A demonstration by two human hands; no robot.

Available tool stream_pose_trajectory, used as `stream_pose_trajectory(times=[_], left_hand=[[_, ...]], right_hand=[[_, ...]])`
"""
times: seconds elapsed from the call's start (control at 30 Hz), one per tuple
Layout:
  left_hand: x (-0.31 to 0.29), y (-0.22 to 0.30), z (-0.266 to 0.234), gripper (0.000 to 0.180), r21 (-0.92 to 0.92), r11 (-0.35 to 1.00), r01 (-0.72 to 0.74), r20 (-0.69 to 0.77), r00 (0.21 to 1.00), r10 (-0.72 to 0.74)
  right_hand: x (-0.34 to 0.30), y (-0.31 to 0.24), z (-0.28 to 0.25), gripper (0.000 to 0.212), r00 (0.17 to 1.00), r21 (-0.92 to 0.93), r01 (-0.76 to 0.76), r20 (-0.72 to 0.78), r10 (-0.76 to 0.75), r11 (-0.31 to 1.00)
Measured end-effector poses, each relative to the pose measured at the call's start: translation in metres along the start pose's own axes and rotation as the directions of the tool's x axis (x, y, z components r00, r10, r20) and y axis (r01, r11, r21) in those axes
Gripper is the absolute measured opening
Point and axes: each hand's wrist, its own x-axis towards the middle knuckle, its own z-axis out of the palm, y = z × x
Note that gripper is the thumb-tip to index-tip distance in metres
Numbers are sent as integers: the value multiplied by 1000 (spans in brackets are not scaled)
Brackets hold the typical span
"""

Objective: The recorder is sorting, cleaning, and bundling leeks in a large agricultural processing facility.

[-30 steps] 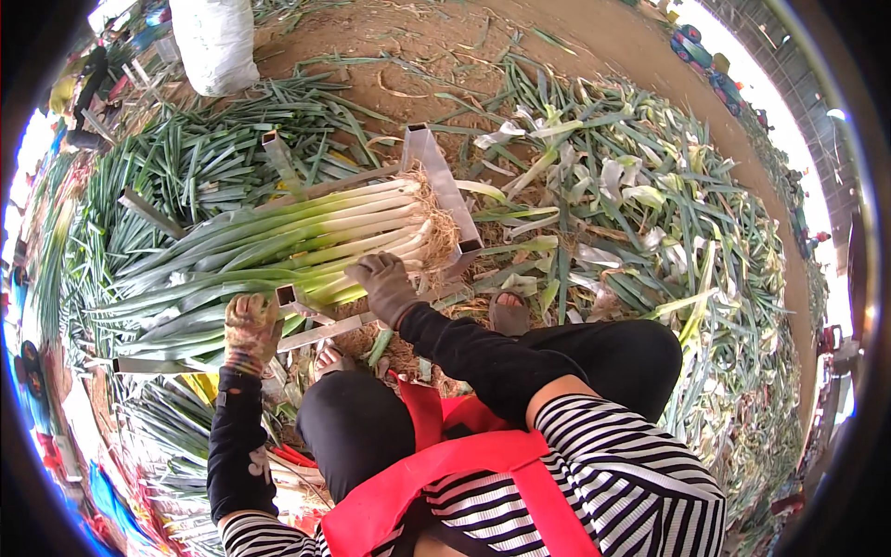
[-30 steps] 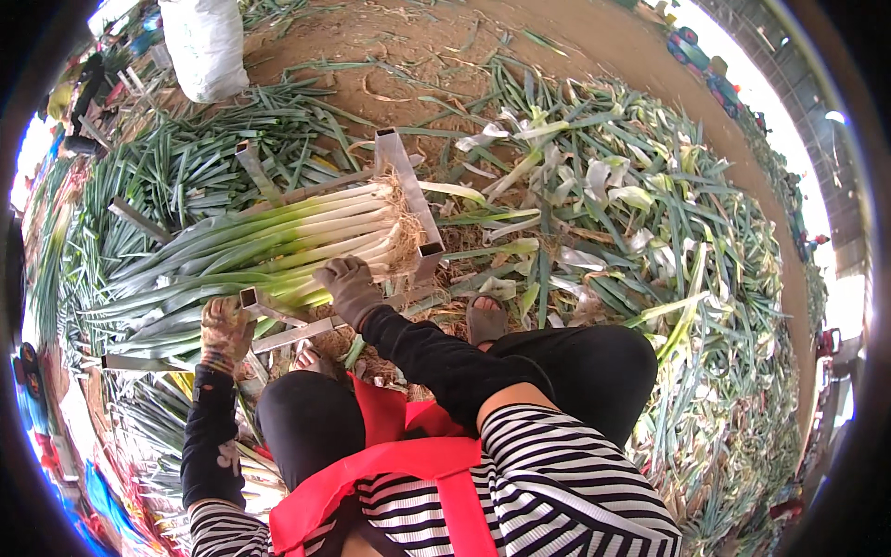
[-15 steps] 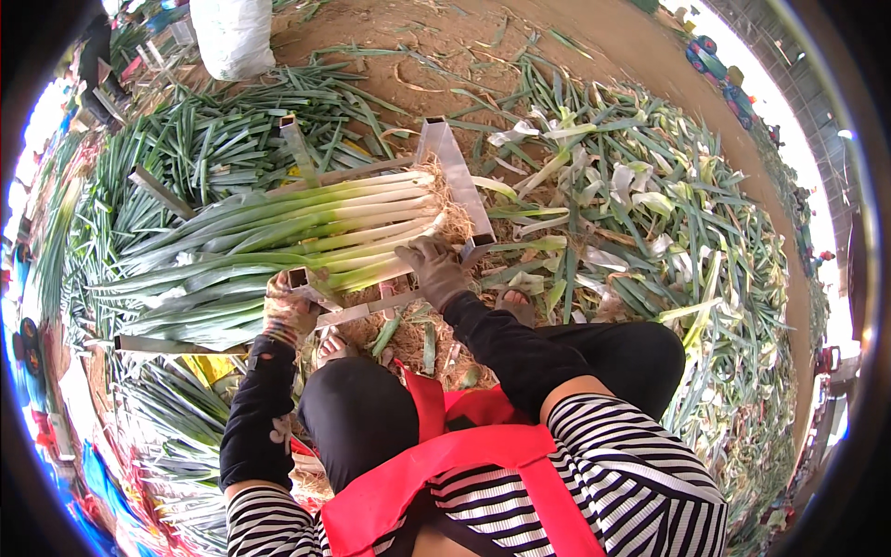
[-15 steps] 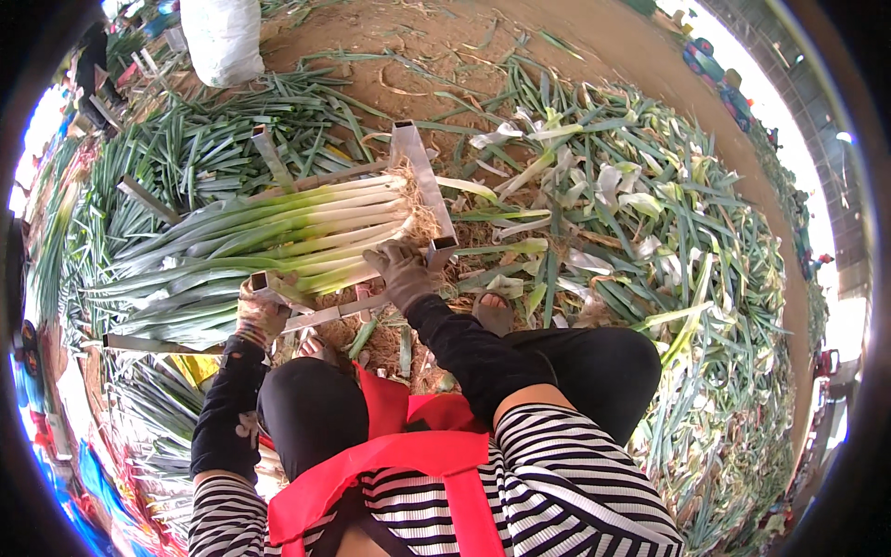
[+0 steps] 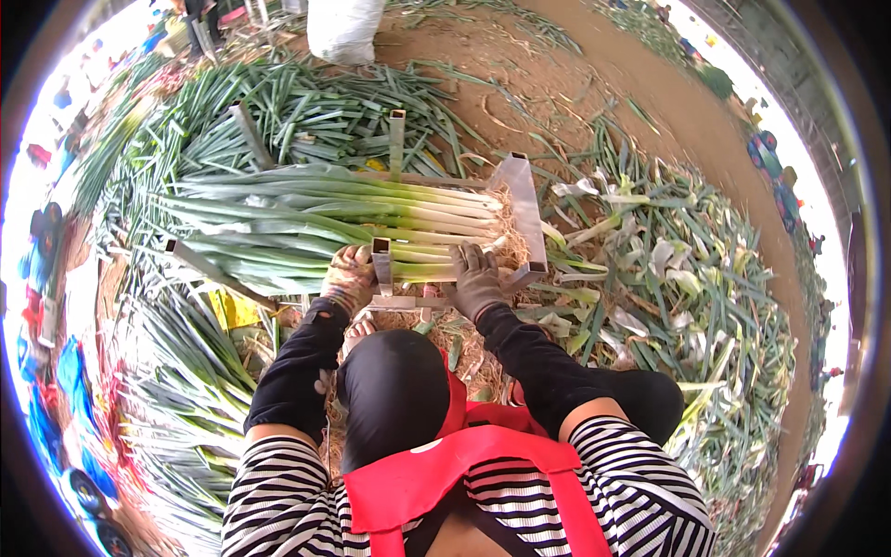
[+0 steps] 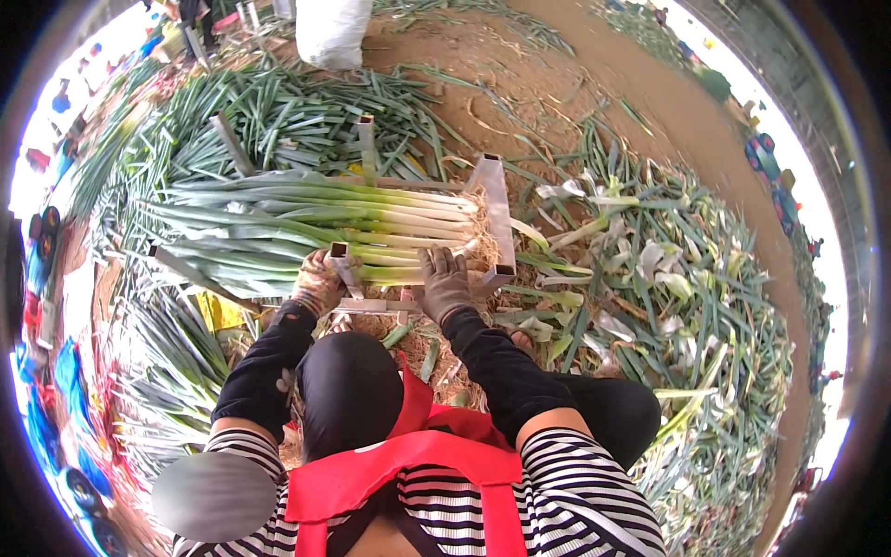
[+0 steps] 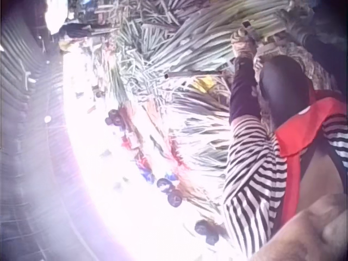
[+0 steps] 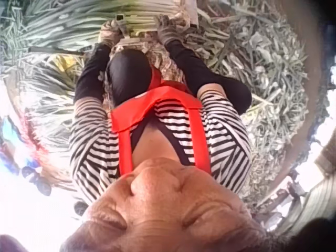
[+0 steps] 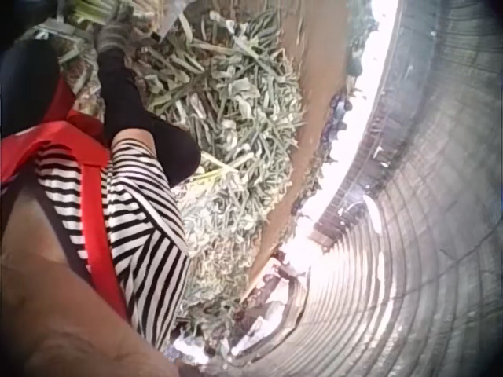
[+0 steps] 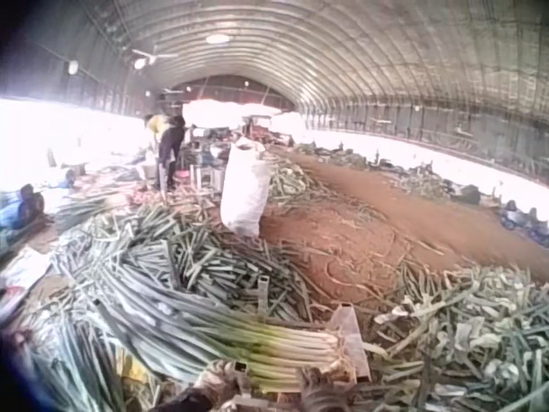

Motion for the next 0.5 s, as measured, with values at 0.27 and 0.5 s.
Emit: stream_pose_trajectory(times=[0.27,0.5], left_hand=[[0,10,-6,21,-386,922,3,-116,992,-52],[-135,25,-33,37,-464,838,288,-73,930,-361]], right_hand=[[47,-28,28,58,906,239,390,-273,-324,889],[31,-36,35,61,945,-122,243,-195,-263,962]])
